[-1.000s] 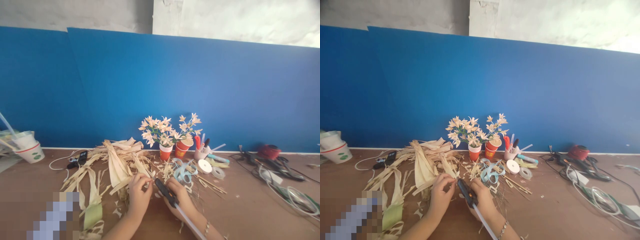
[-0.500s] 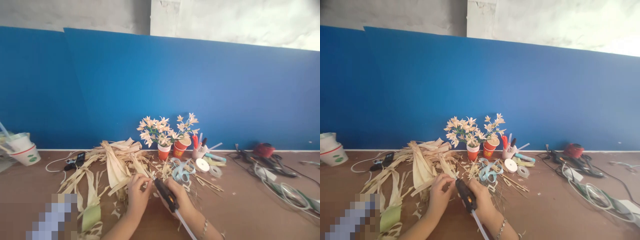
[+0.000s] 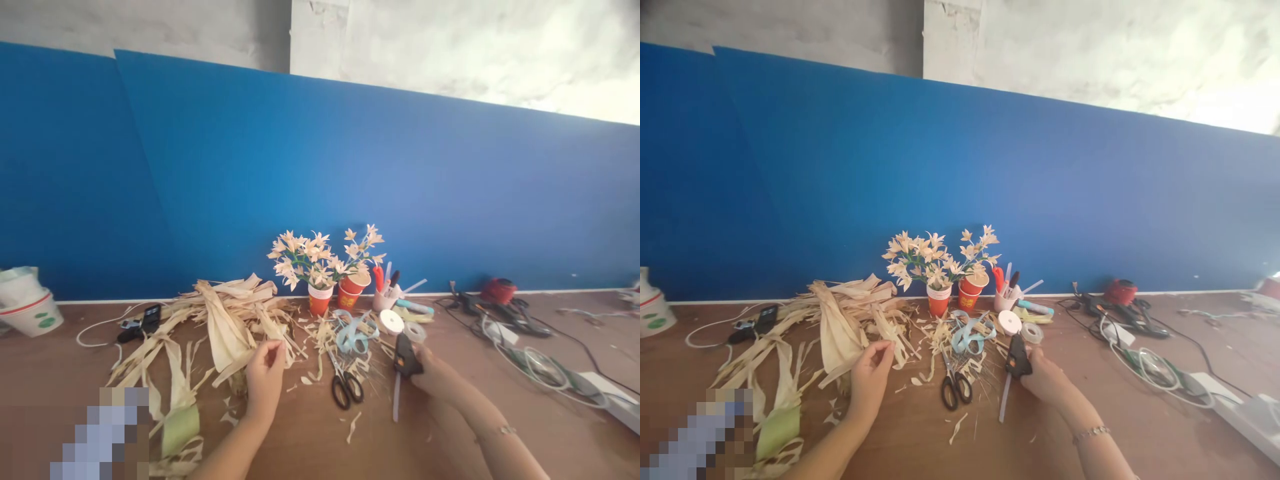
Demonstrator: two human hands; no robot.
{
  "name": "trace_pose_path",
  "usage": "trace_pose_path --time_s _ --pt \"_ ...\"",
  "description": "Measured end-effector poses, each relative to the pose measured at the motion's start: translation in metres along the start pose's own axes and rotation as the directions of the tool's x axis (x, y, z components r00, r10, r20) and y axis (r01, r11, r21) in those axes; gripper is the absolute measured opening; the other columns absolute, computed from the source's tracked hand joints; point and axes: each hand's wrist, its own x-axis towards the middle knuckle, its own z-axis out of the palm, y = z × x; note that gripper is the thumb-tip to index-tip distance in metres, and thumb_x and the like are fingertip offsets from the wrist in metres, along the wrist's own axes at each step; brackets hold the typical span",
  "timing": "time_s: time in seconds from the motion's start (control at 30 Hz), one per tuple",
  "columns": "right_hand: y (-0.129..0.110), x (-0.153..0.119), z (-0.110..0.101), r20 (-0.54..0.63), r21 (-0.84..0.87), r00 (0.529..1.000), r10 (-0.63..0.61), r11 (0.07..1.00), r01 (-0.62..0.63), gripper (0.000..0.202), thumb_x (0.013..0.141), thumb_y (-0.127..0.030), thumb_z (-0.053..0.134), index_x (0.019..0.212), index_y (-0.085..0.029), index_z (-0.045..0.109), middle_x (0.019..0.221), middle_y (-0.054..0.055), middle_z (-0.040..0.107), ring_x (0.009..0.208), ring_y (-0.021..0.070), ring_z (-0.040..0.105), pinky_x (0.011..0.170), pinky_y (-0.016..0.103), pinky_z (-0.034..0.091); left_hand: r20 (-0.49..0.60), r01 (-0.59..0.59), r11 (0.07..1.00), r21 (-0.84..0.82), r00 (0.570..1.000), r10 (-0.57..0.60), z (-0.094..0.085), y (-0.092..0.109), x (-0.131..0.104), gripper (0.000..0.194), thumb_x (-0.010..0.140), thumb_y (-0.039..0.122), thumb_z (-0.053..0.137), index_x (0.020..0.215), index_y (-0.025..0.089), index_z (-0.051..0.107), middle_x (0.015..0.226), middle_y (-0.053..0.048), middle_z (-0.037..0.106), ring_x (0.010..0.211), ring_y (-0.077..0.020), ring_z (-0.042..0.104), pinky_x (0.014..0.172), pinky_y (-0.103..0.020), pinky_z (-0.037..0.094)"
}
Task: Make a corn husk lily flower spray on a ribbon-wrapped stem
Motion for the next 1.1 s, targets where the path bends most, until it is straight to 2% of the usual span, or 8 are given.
trace_pose_path --time_s 0.1,0.2,0.23,0.33,0.43,0.63,1.0,1.1 --pt "-0.021 -0.007 -0.006 0.024 -0.257 0.996 0.09 0.963 -0.081 0.022 0.063 -0.012 0.06 0.084 -0.018 0.062 0.085 0.015 0.065 0.085 0.033 0.061 0.068 0.041 0.041 0.056 0.14 0.986 -0.092 0.989 -0.135 0.002 0.004 -0.002 0.033 0.076 0.049 0.059 0.077 0.016 0.064 0.049 0.002 0.057 0.043 -0.0133 0.053 0.044 -0.024 0.044" --pt "-0.082 -0.018 -0.006 -0.108 -0.36 0.989 -0.102 0.931 0.056 0.018 0.067 -0.007 0.056 0.078 -0.017 0.065 0.089 0.018 0.064 0.089 0.0354 0.059 0.072 0.046 0.04 0.074 0.191 0.971 -0.145 0.981 -0.182 0.003 0.007 -0.002 0.034 0.074 0.049 0.061 0.078 0.016 0.064 0.052 0.0 0.063 0.044 -0.0146 0.057 0.044 -0.025 0.046" --pt "-0.106 -0.022 -0.003 -0.07 -0.317 0.971 -0.231 0.927 0.198 0.016 0.07 -0.007 0.054 0.073 -0.018 0.065 0.086 0.016 0.065 0.084 0.0317 0.061 0.07 0.043 0.041 0.065 0.187 0.969 -0.16 0.982 -0.179 0.003 0.007 -0.002 0.032 0.073 0.048 0.062 0.076 0.016 0.064 0.056 -0.002 0.065 0.048 -0.0158 0.06 0.047 -0.026 0.049" --pt "-0.17 -0.034 0.02 0.123 -0.002 0.777 -0.618 0.782 0.623 0.022 0.074 -0.007 0.051 0.071 -0.022 0.067 0.075 0.006 0.067 0.075 0.0196 0.061 0.071 0.03 0.043 0.022 0.165 0.971 -0.175 0.986 -0.163 0.0 0.006 0.001 0.029 0.072 0.045 0.063 0.074 0.016 0.063 0.061 -0.004 0.068 0.055 -0.0182 0.064 0.054 -0.029 0.053" --pt "-0.208 -0.039 0.049 0.2 0.091 0.681 -0.704 0.706 0.703 0.021 0.078 -0.012 0.05 0.079 -0.022 0.069 0.078 0.003 0.068 0.076 0.017 0.061 0.067 0.024 0.041 -0.026 0.149 0.977 -0.15 0.988 -0.155 -0.003 0.003 0.004 0.027 0.073 0.043 0.062 0.075 0.016 0.063 0.062 -0.004 0.068 0.058 -0.0188 0.065 0.057 -0.029 0.053" --pt "-0.222 -0.033 0.08 0.296 -0.065 0.655 -0.695 0.67 0.74 0.023 0.082 -0.013 0.046 0.09 -0.017 0.068 0.084 0.009 0.065 0.077 0.0185 0.059 0.065 0.025 0.039 -0.046 0.149 0.978 -0.143 0.986 -0.157 -0.004 -0.005 0.006 0.027 0.073 0.043 0.062 0.078 0.016 0.063 0.065 -0.005 0.068 0.061 -0.02 0.065 0.059 -0.029 0.052" --pt "-0.216 -0.031 0.089 0.252 -0.052 0.615 -0.747 0.624 0.779 0.024 0.08 -0.009 0.046 0.1 -0.011 0.059 0.099 0.013 0.057 0.091 0.0226 0.052 0.079 0.031 0.041 -0.041 0.164 0.979 -0.119 0.985 -0.17 -0.003 -0.006 0.007 0.028 0.072 0.042 0.063 0.079 0.015 0.063 0.068 -0.006 0.068 0.063 -0.0206 0.065 0.061 -0.031 0.052" --pt "-0.211 -0.031 0.085 0.207 0.064 0.665 -0.718 0.688 0.723 0.023 0.08 -0.006 0.043 0.097 -0.011 0.058 0.096 0.013 0.059 0.087 0.0214 0.054 0.076 0.03 0.042 -0.032 0.172 0.978 -0.114 0.984 -0.177 -0.003 -0.005 0.007 0.027 0.072 0.042 0.062 0.079 0.015 0.063 0.067 -0.005 0.068 0.062 -0.0208 0.065 0.062 -0.032 0.052"
